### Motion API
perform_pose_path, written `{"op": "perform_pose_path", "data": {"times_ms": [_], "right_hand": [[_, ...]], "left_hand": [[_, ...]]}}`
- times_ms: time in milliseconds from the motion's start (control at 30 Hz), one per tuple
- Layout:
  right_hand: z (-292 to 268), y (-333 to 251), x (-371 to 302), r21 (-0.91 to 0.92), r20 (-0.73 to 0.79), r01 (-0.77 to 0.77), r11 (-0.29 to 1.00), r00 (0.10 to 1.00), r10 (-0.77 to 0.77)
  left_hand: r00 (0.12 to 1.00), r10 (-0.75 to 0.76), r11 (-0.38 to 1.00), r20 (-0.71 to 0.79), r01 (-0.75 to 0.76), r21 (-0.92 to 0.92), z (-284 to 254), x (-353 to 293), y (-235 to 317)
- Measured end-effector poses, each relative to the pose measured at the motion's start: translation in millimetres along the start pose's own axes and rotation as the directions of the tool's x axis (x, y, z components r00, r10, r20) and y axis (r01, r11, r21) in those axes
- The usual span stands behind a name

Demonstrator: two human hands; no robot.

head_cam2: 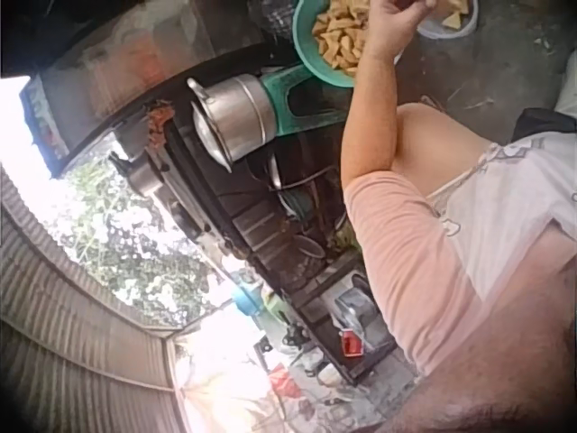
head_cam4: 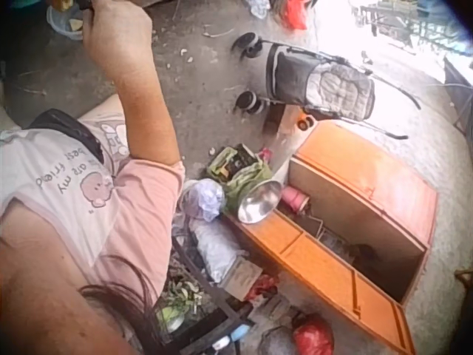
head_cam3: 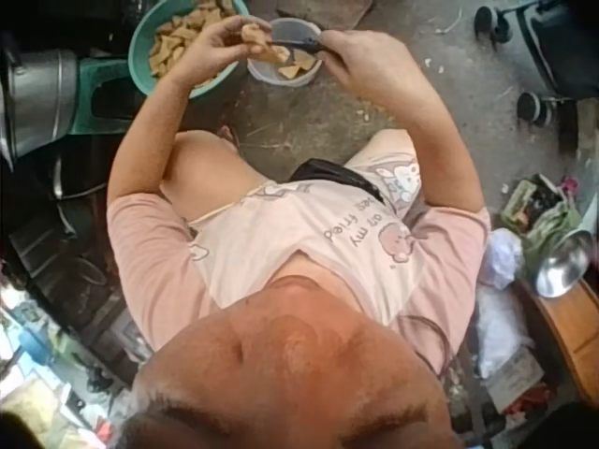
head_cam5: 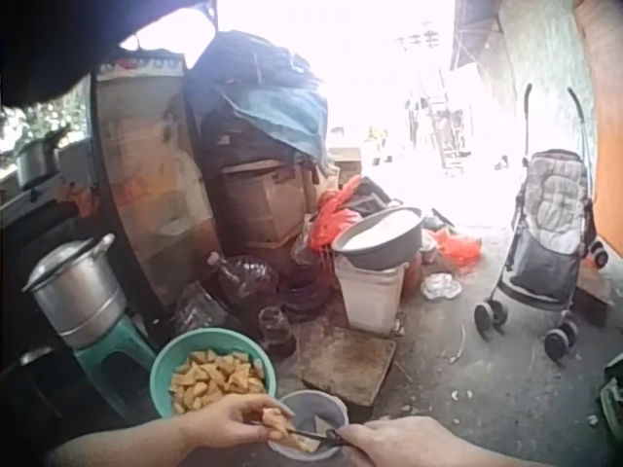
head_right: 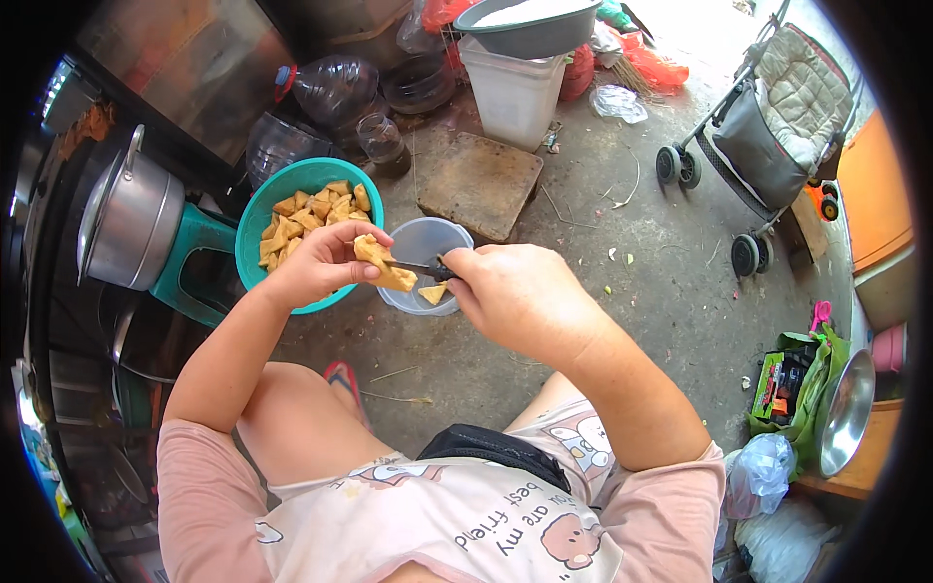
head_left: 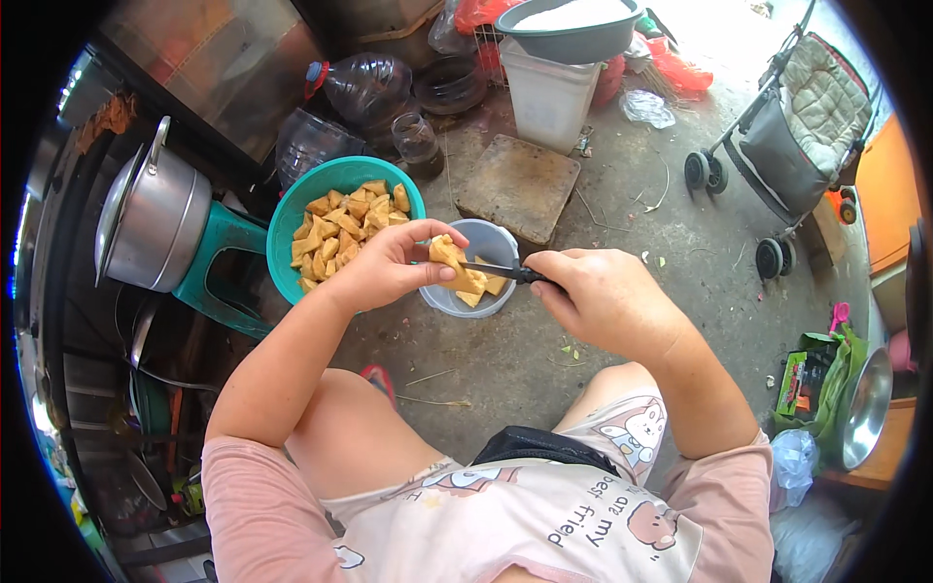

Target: The person picks up pieces of fried tofu from a green basket and slices them into smaller pieces using a knife over a clear plastic bucket while sitting on the floor.

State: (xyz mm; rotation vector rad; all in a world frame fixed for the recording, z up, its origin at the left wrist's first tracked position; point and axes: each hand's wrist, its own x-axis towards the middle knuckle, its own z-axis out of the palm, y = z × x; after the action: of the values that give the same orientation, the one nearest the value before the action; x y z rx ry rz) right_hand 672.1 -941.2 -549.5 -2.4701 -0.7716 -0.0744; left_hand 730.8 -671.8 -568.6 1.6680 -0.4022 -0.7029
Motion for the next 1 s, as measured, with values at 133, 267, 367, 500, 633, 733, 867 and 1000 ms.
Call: {"op": "perform_pose_path", "data": {"times_ms": [133, 267, 367, 500, 633, 733, 867, 1000], "right_hand": [[-6, -1, 8, -0.054, 0.018, 0.007, 0.998, 1.000, -0.006], [7, 4, 24, -0.058, 0.061, -0.024, 0.998, 0.998, 0.027], [26, 11, 38, -0.077, 0.086, -0.062, 0.995, 0.994, 0.069], [59, 22, 60, -0.129, 0.205, -0.109, 0.986, 0.970, 0.134], [78, 30, 80, -0.085, 0.248, -0.153, 0.985, 0.954, 0.170], [78, 44, 82, -0.063, 0.253, -0.227, 0.972, 0.938, 0.235], [91, 51, 89, -0.027, 0.283, -0.316, 0.949, 0.908, 0.310], [104, 48, 101, 0.034, 0.290, -0.390, 0.920, 0.885, 0.364]], "left_hand": [[1.000, 0.022, 0.999, 0.013, -0.022, -0.041, -7, 9, -2], [0.998, 0.059, 0.984, -0.028, -0.062, -0.165, -19, 17, -28], [0.999, 0.045, 0.982, -0.021, -0.048, -0.183, -30, 29, -52], [0.999, 0.043, 0.971, 0.022, -0.036, -0.237, -47, 46, -92], [0.999, 0.006, 0.943, -0.038, -0.018, -0.333, -66, 52, -131], [0.994, -0.063, 0.953, -0.084, 0.035, -0.302, -73, 68, -178], [0.928, 0.142, 0.955, -0.344, -0.036, 0.295, -90, 59, -197], [0.613, 0.380, 0.683, -0.692, 0.319, 0.657, -150, 23, -197]]}}
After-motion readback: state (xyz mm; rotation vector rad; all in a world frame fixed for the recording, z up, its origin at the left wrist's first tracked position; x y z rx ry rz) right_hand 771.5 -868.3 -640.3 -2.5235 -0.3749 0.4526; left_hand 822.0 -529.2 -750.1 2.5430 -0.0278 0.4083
